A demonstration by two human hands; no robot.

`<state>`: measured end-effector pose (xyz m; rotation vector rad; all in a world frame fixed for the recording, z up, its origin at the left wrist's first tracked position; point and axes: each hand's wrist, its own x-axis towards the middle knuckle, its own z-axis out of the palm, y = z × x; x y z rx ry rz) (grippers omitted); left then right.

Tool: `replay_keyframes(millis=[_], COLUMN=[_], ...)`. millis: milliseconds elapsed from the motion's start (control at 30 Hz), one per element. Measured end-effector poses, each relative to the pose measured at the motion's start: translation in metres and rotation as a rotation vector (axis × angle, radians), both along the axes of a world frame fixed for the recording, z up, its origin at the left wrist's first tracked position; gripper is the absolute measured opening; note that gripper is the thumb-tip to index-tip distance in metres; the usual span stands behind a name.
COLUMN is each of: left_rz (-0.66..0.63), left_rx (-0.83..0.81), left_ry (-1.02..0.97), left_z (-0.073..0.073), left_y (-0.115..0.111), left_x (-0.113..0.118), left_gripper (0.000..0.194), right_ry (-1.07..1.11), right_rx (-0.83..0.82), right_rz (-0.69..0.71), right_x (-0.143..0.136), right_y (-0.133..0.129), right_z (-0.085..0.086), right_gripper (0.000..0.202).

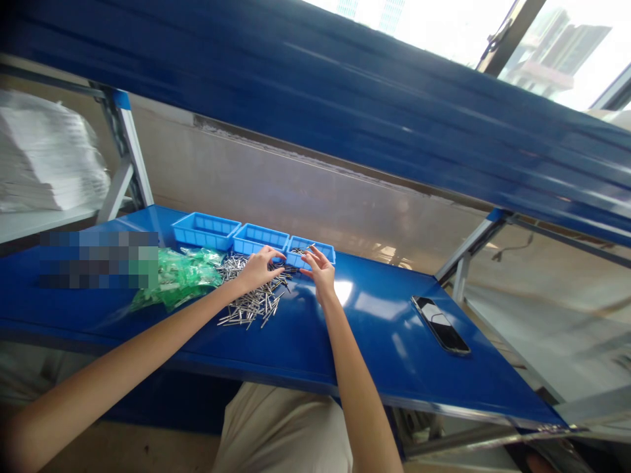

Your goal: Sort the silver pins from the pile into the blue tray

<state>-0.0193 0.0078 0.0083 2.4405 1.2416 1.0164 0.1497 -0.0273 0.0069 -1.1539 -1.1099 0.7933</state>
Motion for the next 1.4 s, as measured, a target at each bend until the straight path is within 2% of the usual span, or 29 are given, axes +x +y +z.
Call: replay_keyframes(millis=[233,367,667,933,1100,1400], left_rz=[-0.088,-0.088,-0.050,-0.034,-0.033,-0.026], left_rx=[0.074,0.052,0.017,0.001,-0.022,0.029], left_ry=[0.233,0.274,0.296,0.257,0.300,0.307], left_z=[-0.006,-0.008,-0.003,0.000,0.003,-0.002], left_y=[0.001,-0.001,-0.002,-0.003,-0.008,-0.005], left_x=[-0.002,-0.002,-0.002,-0.002,-0.002,-0.001], left_gripper=[0.025,0.024,0.024,0.021,0.023,0.024], right_ry=[-0.744,-0.992,-1.001,-1.043,-1.074,-1.039], right_rx=[-0.039,-0.083,-0.082,-0.104,-0.100,-0.044], right_rz=[-0.081,-0.076,-0.083,-0.155,-0.173,-0.167], right_x=[0.000,-0.003,-0.007,-0.011,-0.012,-0.012], right_y=[-0.005,-0.009,-0.011,-0.013,-0.015,-0.016], right_z=[-0.013,-0.016,-0.017,-0.013,-0.011,-0.012], right_gripper=[0.027,0.024,0.023,0.025,0.024,0.022])
